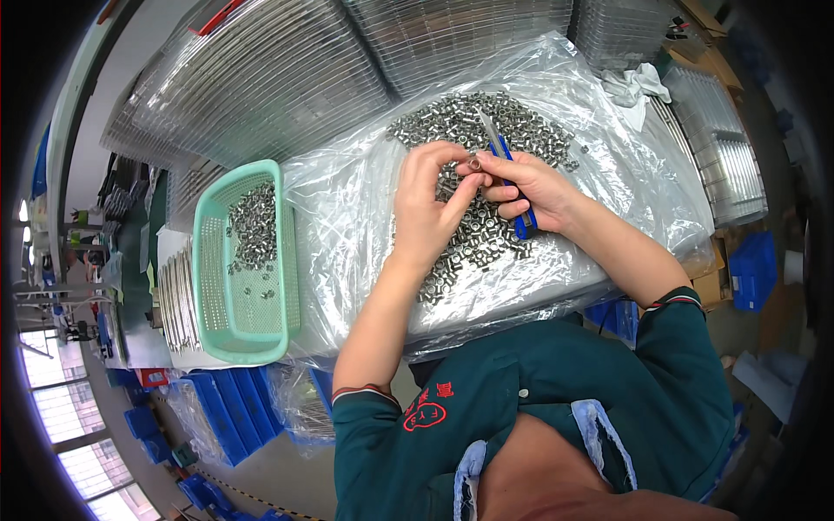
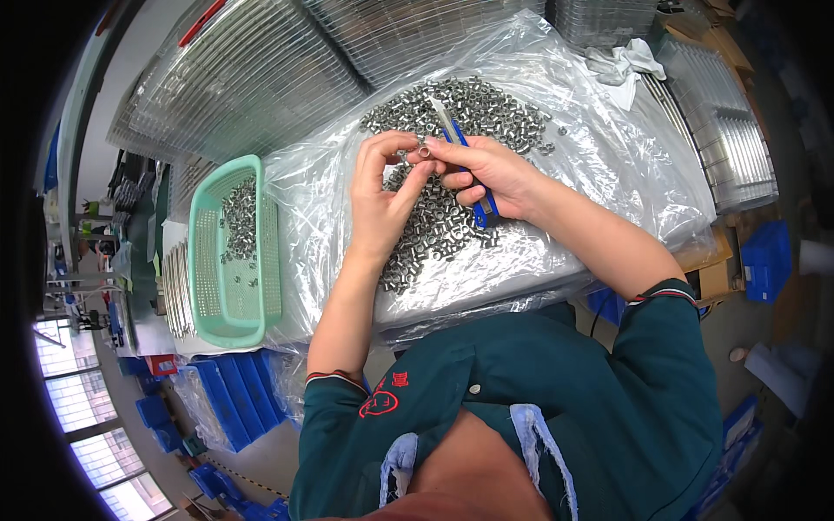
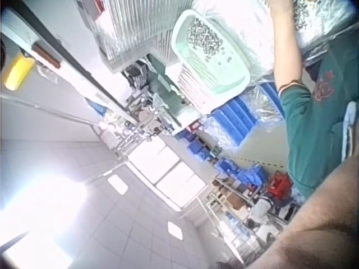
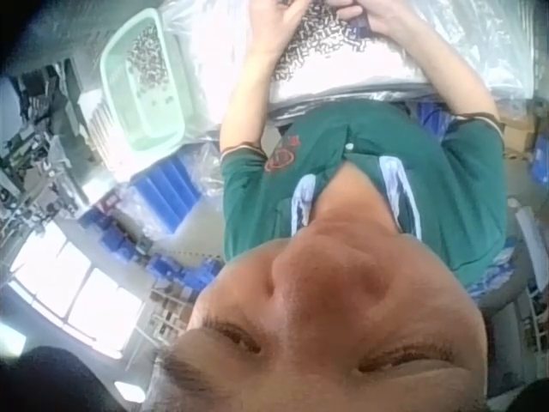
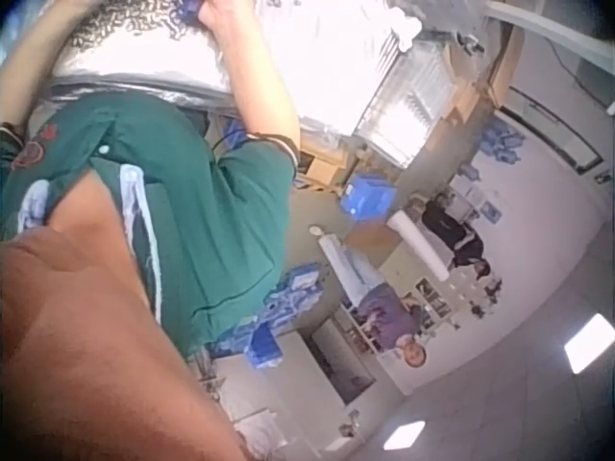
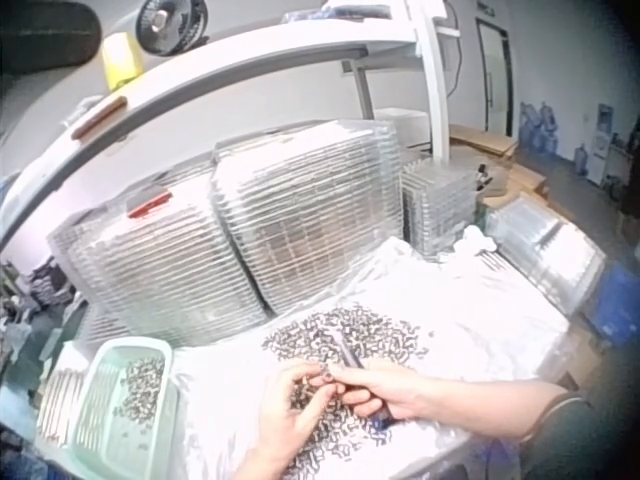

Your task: The recorder is using a pair of pliers to inspect and sort small metal components on a workbench in a manufacturing setting.

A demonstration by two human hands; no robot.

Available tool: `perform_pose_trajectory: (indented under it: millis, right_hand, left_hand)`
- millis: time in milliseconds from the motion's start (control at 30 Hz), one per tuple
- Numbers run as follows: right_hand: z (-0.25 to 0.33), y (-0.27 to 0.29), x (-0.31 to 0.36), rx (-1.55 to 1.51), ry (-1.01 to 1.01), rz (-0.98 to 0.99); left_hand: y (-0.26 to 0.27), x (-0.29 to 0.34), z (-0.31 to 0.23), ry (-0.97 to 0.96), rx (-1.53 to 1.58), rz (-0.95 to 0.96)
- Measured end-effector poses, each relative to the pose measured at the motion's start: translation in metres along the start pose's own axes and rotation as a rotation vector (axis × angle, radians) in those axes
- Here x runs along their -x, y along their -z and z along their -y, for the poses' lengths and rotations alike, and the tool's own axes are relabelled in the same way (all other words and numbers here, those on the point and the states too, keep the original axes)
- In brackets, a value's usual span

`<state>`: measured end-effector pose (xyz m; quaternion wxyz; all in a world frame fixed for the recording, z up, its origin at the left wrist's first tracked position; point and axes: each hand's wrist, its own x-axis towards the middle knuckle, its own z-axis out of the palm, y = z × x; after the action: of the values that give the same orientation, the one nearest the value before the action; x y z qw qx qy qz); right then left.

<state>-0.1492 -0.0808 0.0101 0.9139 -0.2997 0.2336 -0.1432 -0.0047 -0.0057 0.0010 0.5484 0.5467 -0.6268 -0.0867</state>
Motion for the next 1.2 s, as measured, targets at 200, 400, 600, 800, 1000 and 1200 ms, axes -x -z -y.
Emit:
perform_pose_trajectory:
  millis: [200,400,600,800,1000,1200]
  right_hand:
    - [-0.005,-0.001,-0.001,0.088,0.081,-0.062]
    - [-0.003,0.002,-0.001,0.044,0.044,-0.045]
    - [-0.002,0.0,0.0,0.057,0.024,-0.037]
    - [0.0,0.001,-0.003,0.038,0.106,-0.015]
    - [0.005,0.001,-0.001,0.015,0.201,-0.087]
    - [0.004,0.006,-0.005,-0.02,0.242,-0.143]
  left_hand:
    - [0.002,0.001,0.001,-0.087,-0.116,0.015]
    - [0.0,0.0,-0.003,-0.1,-0.132,-0.026]
    - [0.003,0.001,-0.001,-0.087,-0.117,0.049]
    - [0.029,-0.01,0.006,0.281,0.436,-0.397]
    - [0.105,-0.013,0.035,0.22,0.928,-1.003]
    - [0.089,-0.015,0.028,0.377,0.988,-0.748]
